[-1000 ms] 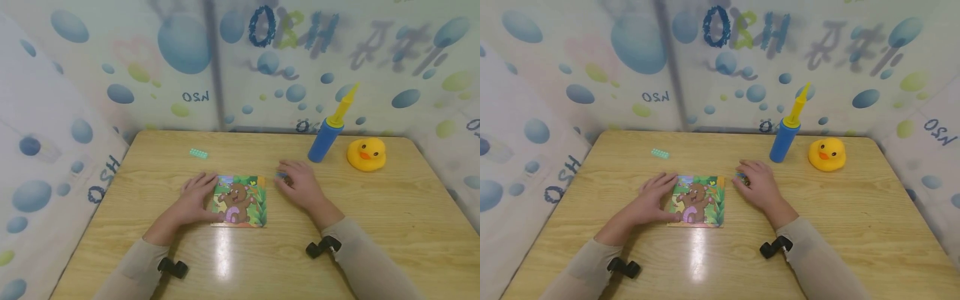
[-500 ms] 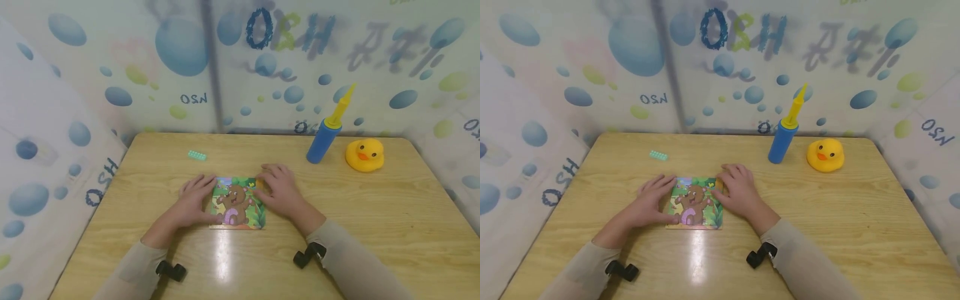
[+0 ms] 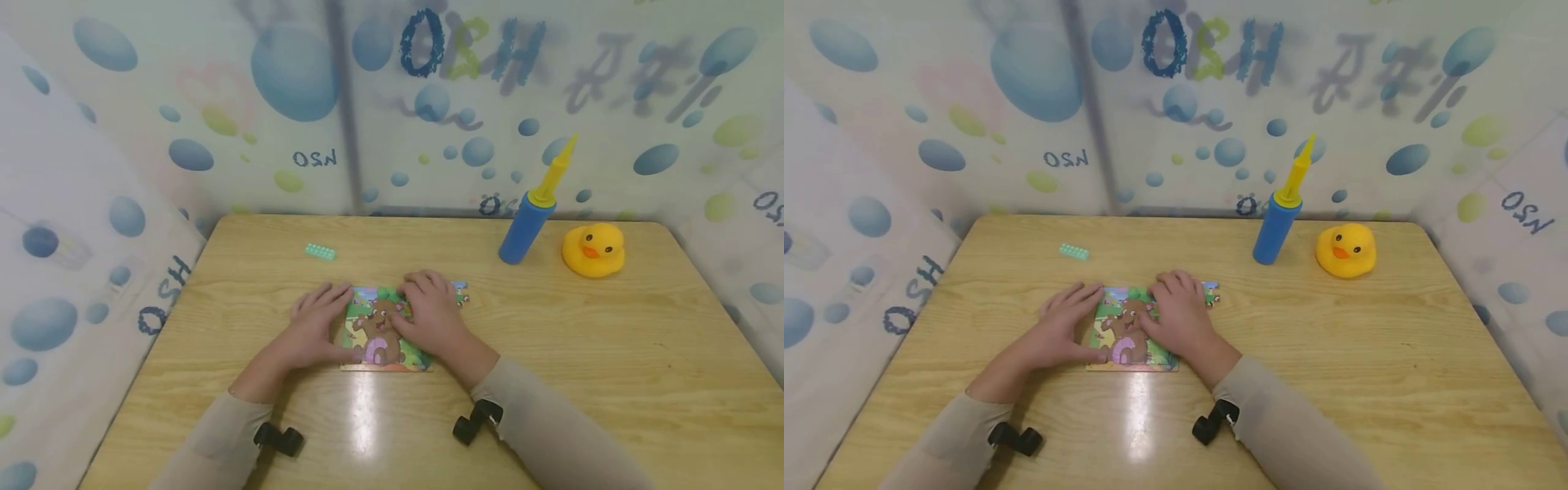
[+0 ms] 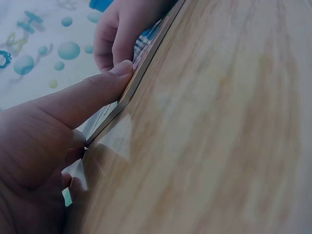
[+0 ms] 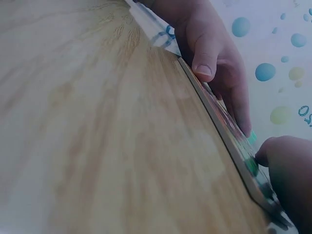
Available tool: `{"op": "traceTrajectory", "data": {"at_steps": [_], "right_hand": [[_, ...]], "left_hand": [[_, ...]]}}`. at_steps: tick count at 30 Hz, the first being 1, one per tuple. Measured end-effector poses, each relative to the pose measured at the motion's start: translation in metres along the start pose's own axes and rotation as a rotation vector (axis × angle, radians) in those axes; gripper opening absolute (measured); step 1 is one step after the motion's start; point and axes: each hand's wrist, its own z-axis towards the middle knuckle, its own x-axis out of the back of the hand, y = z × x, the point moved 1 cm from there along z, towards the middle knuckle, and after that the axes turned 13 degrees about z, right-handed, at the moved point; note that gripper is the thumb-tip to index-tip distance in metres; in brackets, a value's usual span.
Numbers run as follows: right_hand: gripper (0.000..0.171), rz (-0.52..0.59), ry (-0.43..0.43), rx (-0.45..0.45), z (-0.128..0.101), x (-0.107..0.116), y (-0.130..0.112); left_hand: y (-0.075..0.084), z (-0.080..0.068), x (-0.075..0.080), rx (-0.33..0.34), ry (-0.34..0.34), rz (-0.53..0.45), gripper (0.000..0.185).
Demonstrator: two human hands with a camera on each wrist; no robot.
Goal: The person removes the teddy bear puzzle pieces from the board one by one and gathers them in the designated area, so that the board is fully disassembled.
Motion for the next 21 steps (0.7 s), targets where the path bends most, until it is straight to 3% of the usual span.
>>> {"op": "traceTrajectory", "data": {"at_steps": [4,21], "right_hand": [[0.035,0.003,0.022,-0.011,-0.0011,-0.0002,-0.0036],[0.051,0.006,0.01,-0.029,-0.0025,0.0015,-0.0071]], "left_hand": [[0.0009,0.0003,0.0009,0.006,-0.011,-0.002,0.122],[0.0023,-0.0004,0.0019,0.002,-0.017,-0.018,0.119]]}}
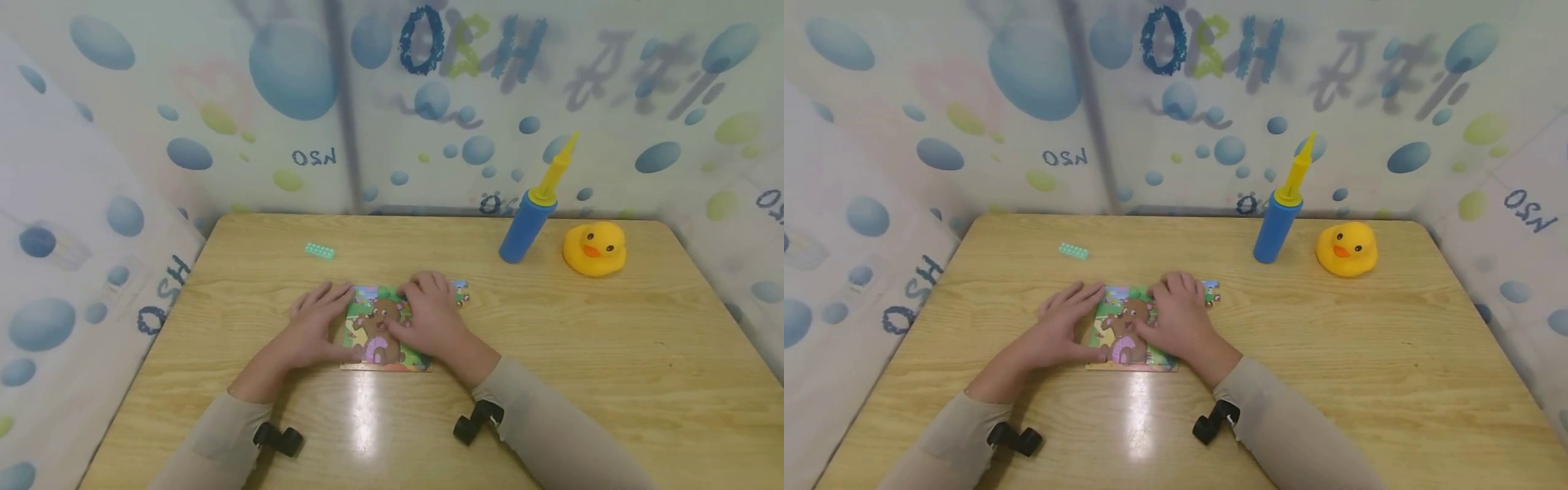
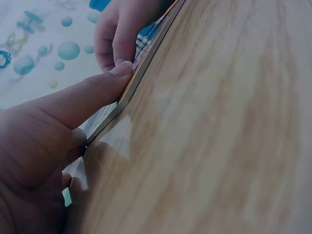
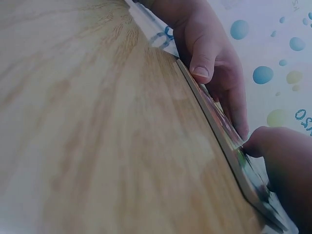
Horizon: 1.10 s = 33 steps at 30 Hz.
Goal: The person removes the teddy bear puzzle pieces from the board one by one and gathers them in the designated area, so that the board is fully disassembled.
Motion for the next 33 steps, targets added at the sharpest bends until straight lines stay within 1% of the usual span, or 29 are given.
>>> {"op": "traceTrajectory", "data": {"at_steps": [3,9,11,19,22,27,33], "right_hand": [[0.048,-0.014,-0.002,-0.015,0.0,-0.001,0.0],[0.053,-0.052,-0.042,-0.053,0.0,0.001,-0.002],[0.054,-0.05,-0.059,-0.063,0.0,0.002,-0.002],[0.061,0.041,-0.121,-0.119,0.004,0.005,-0.002],[0.064,0.054,-0.136,-0.126,0.007,0.005,0.0],[0.066,0.078,-0.147,-0.129,0.009,0.005,0.001],[0.065,0.111,-0.141,-0.146,0.01,0.004,0.001]], "left_hand": [[0.0,0.0,0.0,-0.006,0.006,-0.003,0.118],[0.0,0.001,0.0,-0.014,0.015,-0.003,0.117],[-0.001,0.002,0.0,-0.016,0.015,-0.001,0.117],[-0.002,0.002,-0.002,-0.015,0.004,0.01,0.118],[-0.002,0.002,-0.001,-0.014,0.003,0.009,0.117],[-0.001,0.001,0.001,-0.013,0.0,0.005,0.118],[-0.002,0.001,0.0,-0.012,0.002,0.009,0.118]]}}
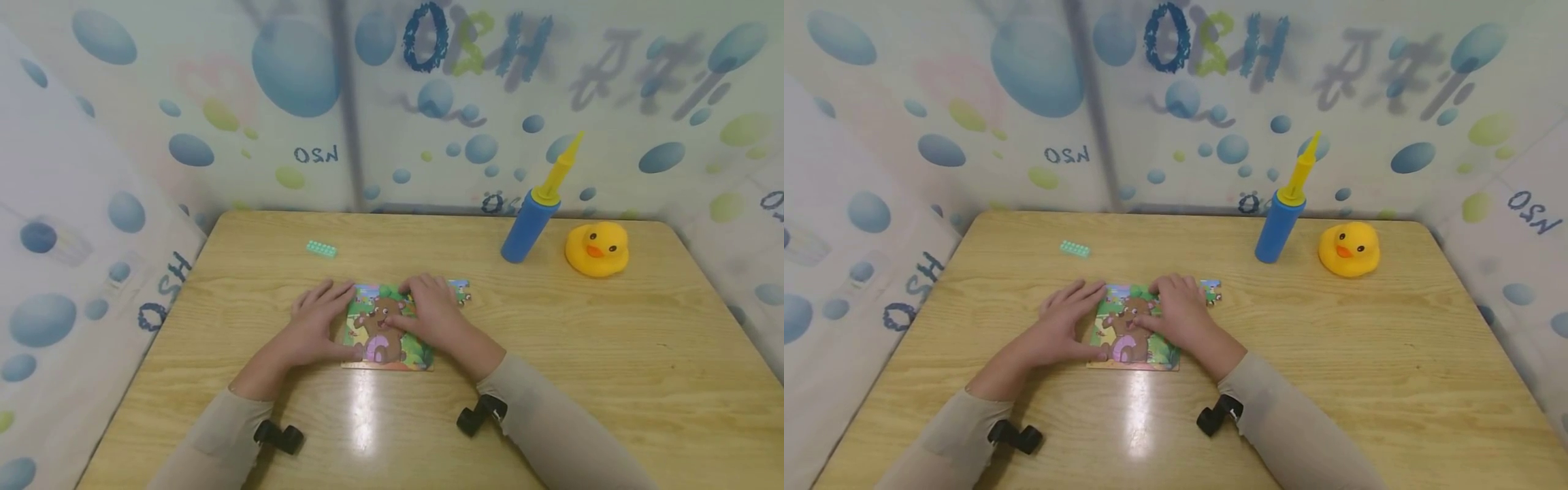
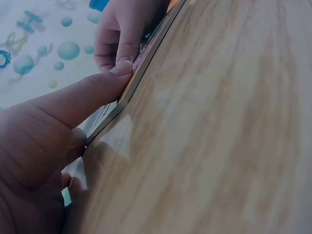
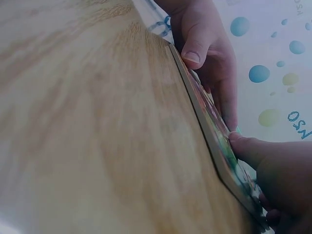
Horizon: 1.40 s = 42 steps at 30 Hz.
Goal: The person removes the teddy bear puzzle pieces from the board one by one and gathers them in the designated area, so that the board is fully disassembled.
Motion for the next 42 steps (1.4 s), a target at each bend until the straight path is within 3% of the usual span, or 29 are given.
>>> {"op": "traceTrajectory", "data": {"at_steps": [13,25,42], "right_hand": [[0.062,0.076,0.065,0.057,0.001,-0.004,0.006],[0.046,0.038,0.204,0.315,-0.001,0.0,0.01],[0.037,0.003,0.259,0.377,-0.005,0.0,0.011]], "left_hand": [[-0.001,-0.003,-0.002,0.008,-0.009,0.015,0.119],[0.001,0.0,-0.001,0.005,-0.004,0.012,0.118],[0.001,0.0,-0.001,-0.006,0.012,0.001,0.118]]}}
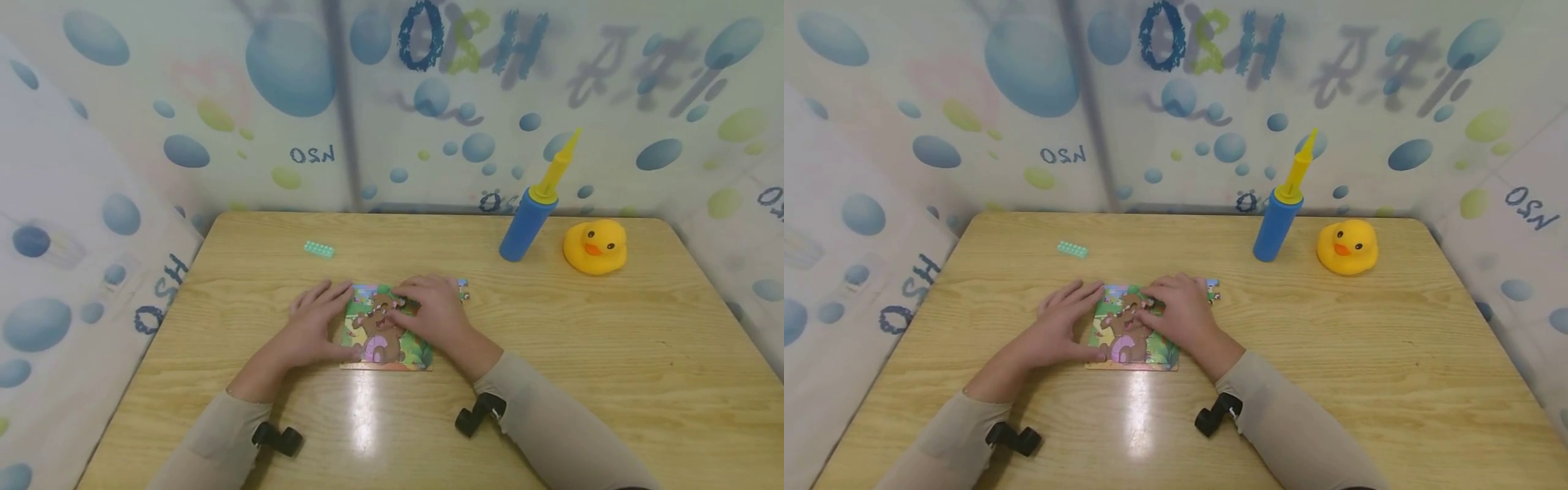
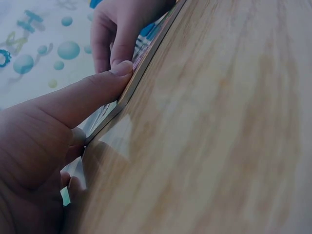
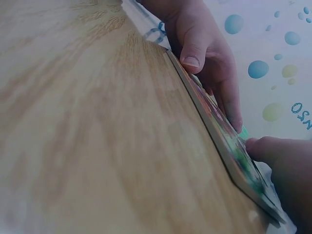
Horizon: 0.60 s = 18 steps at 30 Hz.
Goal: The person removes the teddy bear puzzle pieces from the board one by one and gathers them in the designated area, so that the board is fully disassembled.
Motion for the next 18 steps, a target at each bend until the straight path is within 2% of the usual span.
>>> {"op": "traceTrajectory", "data": {"at_steps": [7,18], "right_hand": [[0.04,0.04,0.056,0.072,-0.006,0.006,0.004],[0.04,-0.011,0.069,0.066,-0.018,0.019,0.012]], "left_hand": [[-0.003,0.0,-0.003,0.001,-0.002,0.015,0.12],[-0.003,0.0,-0.002,-0.002,-0.008,0.004,0.12]]}}
